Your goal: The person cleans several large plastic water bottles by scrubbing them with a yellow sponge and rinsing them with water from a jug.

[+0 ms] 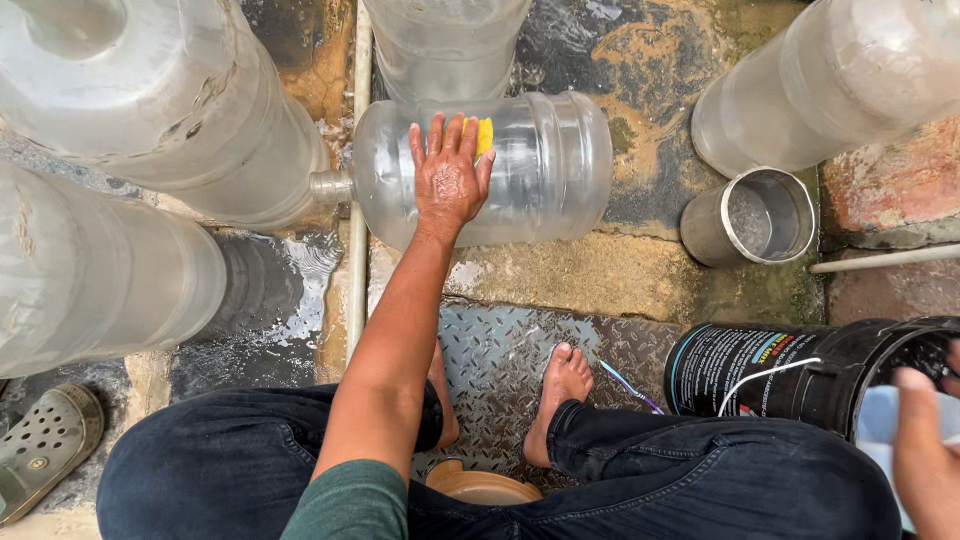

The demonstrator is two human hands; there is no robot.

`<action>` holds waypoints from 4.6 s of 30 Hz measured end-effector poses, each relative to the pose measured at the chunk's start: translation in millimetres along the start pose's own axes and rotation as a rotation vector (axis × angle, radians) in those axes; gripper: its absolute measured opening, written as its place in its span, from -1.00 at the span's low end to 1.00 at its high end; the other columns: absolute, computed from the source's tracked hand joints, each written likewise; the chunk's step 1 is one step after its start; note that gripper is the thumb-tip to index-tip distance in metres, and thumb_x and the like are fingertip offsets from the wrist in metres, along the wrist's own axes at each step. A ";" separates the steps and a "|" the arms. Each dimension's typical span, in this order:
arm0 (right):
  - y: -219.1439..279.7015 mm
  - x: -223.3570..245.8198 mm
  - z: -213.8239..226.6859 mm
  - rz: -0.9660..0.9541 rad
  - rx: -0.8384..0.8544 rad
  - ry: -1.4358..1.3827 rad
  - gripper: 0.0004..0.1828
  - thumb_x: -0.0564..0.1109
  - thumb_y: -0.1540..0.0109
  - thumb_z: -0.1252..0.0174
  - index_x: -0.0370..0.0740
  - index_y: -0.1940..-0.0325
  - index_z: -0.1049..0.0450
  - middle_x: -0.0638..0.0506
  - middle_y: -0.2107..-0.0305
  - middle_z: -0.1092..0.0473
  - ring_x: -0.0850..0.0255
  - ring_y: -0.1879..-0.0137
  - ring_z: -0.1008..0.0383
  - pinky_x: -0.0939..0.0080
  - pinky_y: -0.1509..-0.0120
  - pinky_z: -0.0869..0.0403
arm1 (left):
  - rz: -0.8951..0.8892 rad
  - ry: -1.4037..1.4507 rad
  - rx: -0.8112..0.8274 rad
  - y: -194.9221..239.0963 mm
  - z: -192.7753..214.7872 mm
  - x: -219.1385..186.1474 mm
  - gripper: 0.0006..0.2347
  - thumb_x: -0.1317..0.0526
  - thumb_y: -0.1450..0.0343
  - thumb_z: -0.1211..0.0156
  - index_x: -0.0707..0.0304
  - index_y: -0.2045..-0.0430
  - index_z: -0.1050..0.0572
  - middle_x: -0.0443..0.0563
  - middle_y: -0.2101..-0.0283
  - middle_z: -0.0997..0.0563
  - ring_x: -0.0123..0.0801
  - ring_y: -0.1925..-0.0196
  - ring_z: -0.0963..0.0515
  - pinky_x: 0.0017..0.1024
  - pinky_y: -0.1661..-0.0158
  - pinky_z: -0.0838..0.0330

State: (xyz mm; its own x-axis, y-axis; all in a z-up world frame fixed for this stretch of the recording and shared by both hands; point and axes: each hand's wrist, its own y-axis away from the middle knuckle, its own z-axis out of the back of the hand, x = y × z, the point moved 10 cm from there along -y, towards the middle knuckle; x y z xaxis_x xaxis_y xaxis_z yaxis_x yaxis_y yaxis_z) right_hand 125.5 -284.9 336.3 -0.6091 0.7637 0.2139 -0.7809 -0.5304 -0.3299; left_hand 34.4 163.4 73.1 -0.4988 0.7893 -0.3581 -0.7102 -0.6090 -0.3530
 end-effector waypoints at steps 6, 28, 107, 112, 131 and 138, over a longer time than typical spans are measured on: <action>-12.1 115.2 -138.9 0.040 0.202 -0.537 -0.58 -0.10 -0.32 -0.18 -0.27 -0.25 -0.48 -0.20 -0.16 -0.44 -0.03 -0.30 -0.45 0.06 -0.38 -0.36 | 0.056 -0.052 -0.086 73.6 33.4 -45.6 -0.56 0.04 -0.39 -0.24 0.13 -0.17 -0.48 0.07 -0.17 -0.52 -0.10 -0.13 -0.46 0.07 -0.21 -0.14; -89.6 121.7 -359.6 0.058 0.293 0.064 -0.33 0.00 -0.32 0.09 -0.35 -0.48 -0.12 -0.26 -0.54 0.06 -0.15 -0.66 0.20 -0.31 -0.63 0.37 | 0.524 0.047 -0.220 131.8 63.0 50.6 -0.34 -0.05 -0.41 -0.25 0.34 -0.37 -0.26 0.30 -0.43 -0.24 0.15 -0.46 -0.19 0.10 -0.36 -0.17; 71.3 221.7 -274.5 0.401 0.332 -0.205 -0.45 0.02 -0.31 0.03 -0.19 -0.37 -0.37 -0.22 -0.42 -0.15 -0.21 -0.56 0.04 -0.49 -0.51 0.32 | 0.297 0.180 -0.278 234.4 31.8 -46.7 -0.51 0.13 -0.53 -0.02 0.44 -0.32 -0.15 0.40 -0.39 -0.23 0.25 -0.47 -0.21 0.14 -0.40 -0.10; 5.8 220.0 -357.5 0.239 0.544 -0.180 -0.55 0.06 -0.35 0.09 0.04 -0.28 -0.47 -0.13 -0.42 -0.15 -0.14 -0.57 0.00 -0.46 -0.58 0.33 | 0.213 0.120 -0.262 268.1 33.8 -50.7 -0.49 0.12 -0.53 -0.04 0.42 -0.32 -0.09 0.43 -0.38 -0.19 0.28 -0.47 -0.17 0.16 -0.41 -0.07; 40.1 207.8 -271.9 0.335 0.140 -0.409 -0.67 -0.04 -0.27 -0.21 0.00 -0.12 -0.57 -0.21 -0.28 -0.30 -0.06 -0.46 -0.21 -0.22 -0.57 0.02 | 0.247 0.357 -0.079 200.0 38.9 -28.5 -0.51 0.06 -0.46 -0.19 0.19 -0.28 -0.29 0.24 -0.44 -0.23 0.10 -0.49 -0.17 0.09 -0.41 0.01; -43.5 209.5 -342.3 0.298 0.356 -0.196 -0.76 -0.10 -0.25 -0.20 0.10 0.06 -0.70 -0.02 0.17 -0.38 0.03 -0.09 -0.33 -0.05 -0.29 -0.21 | 0.235 0.322 -0.117 239.0 27.2 -30.3 -0.61 0.07 -0.54 -0.07 0.06 -0.27 -0.32 0.23 -0.46 -0.20 0.15 -0.51 -0.13 0.09 -0.41 -0.02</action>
State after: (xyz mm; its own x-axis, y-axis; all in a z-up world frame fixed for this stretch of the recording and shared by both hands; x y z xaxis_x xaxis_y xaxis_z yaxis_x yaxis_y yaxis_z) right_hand 79.2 24.2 80.8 -0.8010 0.4945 0.3376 -0.5469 -0.8337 -0.0764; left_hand -133.7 -4.0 23.2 -0.4466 0.5745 -0.6859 -0.5255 -0.7889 -0.3186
